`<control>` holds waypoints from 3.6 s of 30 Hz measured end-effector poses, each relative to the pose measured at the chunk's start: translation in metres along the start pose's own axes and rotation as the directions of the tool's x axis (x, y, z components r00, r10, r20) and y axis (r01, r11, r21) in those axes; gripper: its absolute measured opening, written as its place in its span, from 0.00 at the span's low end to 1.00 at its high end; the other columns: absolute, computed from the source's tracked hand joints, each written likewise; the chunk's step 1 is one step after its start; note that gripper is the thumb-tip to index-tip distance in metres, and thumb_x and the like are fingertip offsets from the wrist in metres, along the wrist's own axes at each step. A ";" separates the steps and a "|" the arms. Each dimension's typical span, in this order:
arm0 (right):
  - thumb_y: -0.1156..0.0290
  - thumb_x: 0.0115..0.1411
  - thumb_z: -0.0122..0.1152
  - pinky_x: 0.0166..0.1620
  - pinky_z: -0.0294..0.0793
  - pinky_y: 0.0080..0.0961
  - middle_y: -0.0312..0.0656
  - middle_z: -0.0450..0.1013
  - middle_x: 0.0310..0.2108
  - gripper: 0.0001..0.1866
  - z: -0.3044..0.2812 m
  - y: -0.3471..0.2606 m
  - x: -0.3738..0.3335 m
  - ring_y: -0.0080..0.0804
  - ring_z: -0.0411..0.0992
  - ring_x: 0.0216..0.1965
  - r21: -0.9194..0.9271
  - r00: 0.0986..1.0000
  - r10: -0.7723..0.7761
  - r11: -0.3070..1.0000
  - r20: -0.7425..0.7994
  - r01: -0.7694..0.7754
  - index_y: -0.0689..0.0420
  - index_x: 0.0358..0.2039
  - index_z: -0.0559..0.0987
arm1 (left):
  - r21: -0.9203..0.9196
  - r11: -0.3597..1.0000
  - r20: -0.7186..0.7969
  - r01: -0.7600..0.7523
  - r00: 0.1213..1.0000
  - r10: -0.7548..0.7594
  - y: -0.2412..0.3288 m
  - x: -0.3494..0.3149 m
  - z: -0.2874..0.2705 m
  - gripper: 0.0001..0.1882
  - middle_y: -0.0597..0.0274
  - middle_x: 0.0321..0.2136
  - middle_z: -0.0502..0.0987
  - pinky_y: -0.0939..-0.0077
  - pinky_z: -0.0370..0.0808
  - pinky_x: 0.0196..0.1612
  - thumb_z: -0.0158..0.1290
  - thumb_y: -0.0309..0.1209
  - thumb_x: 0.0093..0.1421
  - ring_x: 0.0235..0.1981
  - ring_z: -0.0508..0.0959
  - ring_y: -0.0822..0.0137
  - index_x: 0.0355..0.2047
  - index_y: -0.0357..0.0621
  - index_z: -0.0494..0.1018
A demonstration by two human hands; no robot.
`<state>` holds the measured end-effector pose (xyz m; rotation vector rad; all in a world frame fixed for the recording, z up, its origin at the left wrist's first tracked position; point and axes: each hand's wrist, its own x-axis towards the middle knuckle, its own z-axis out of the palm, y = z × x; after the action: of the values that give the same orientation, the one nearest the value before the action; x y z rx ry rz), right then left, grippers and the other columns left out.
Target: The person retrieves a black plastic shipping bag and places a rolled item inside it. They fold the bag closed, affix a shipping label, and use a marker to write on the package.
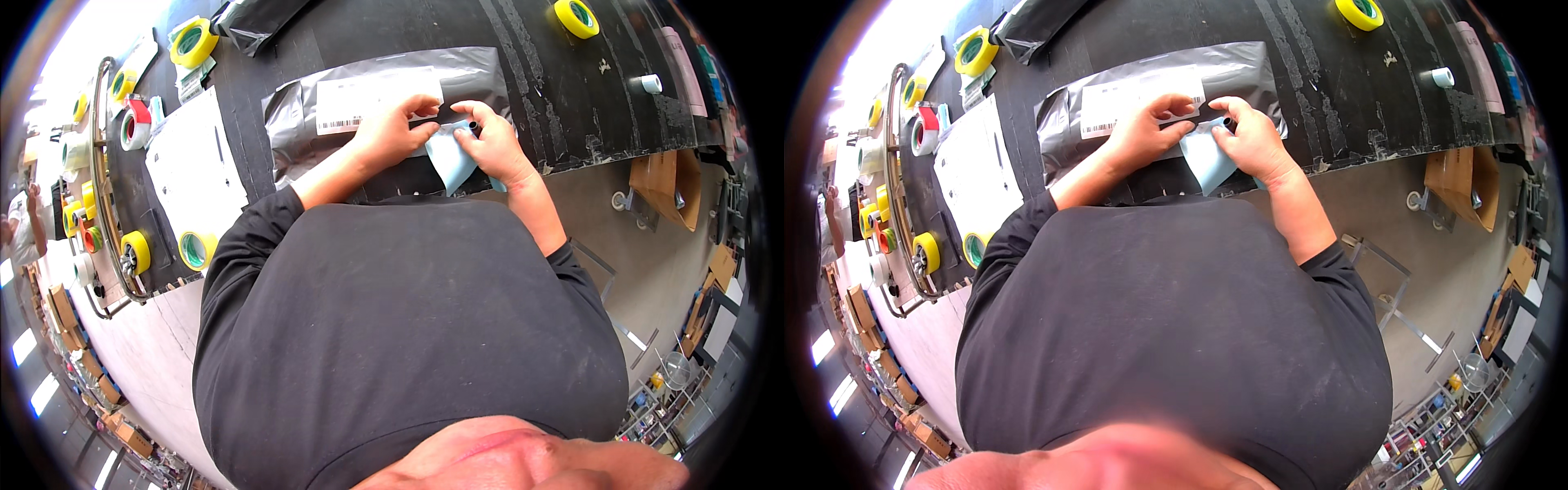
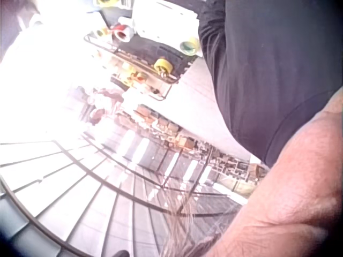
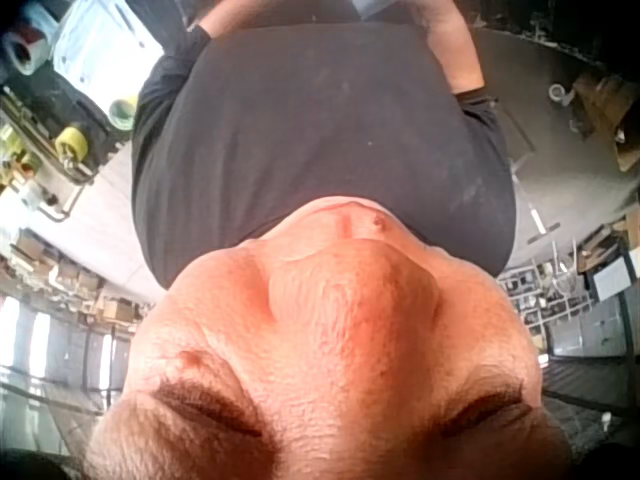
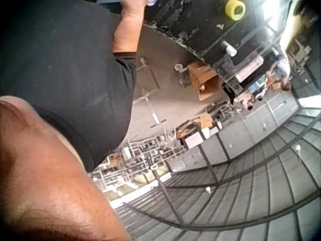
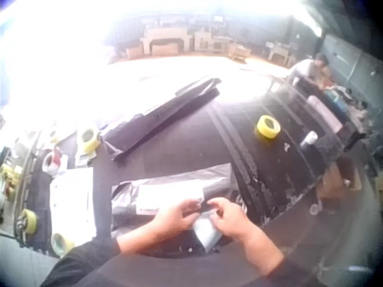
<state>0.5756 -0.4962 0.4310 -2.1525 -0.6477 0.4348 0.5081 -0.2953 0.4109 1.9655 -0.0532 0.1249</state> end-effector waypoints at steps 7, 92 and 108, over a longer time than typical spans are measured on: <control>0.70 0.57 0.61 0.47 0.75 0.32 0.48 0.78 0.41 0.19 -0.002 -0.009 -0.001 0.40 0.77 0.40 -0.011 0.999 0.019 1.000 0.027 -0.019 0.58 0.50 0.76 | 0.174 0.985 0.038 0.022 0.999 -0.029 0.015 0.003 0.006 0.18 0.64 0.32 0.82 0.67 0.77 0.41 0.60 0.27 0.54 0.36 0.82 0.61 0.47 0.47 0.75; 0.62 0.59 0.65 0.32 0.64 0.16 0.29 0.71 0.26 0.11 -0.076 -0.049 0.095 0.15 0.64 0.28 0.265 0.823 0.066 0.930 0.564 -0.256 0.57 0.32 0.80 | 0.684 0.729 -0.306 -0.010 0.904 0.299 -0.054 0.012 0.018 0.15 0.70 0.47 0.80 0.63 0.63 0.60 0.60 0.37 0.53 0.55 0.75 0.64 0.42 0.51 0.80; 0.71 0.62 0.60 0.47 0.68 0.24 0.40 0.77 0.36 0.07 0.011 -0.008 0.111 0.28 0.71 0.40 0.954 0.956 0.013 0.057 0.295 -0.295 0.59 0.39 0.80 | 0.311 0.950 -0.280 -0.004 0.955 0.096 -0.026 -0.002 -0.004 0.11 0.61 0.40 0.80 0.55 0.67 0.59 0.63 0.34 0.52 0.56 0.72 0.47 0.33 0.42 0.81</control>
<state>0.6574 -0.4200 0.4219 -0.7323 -0.0409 0.9162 0.5087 -0.2812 0.3888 2.2368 0.1169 0.4819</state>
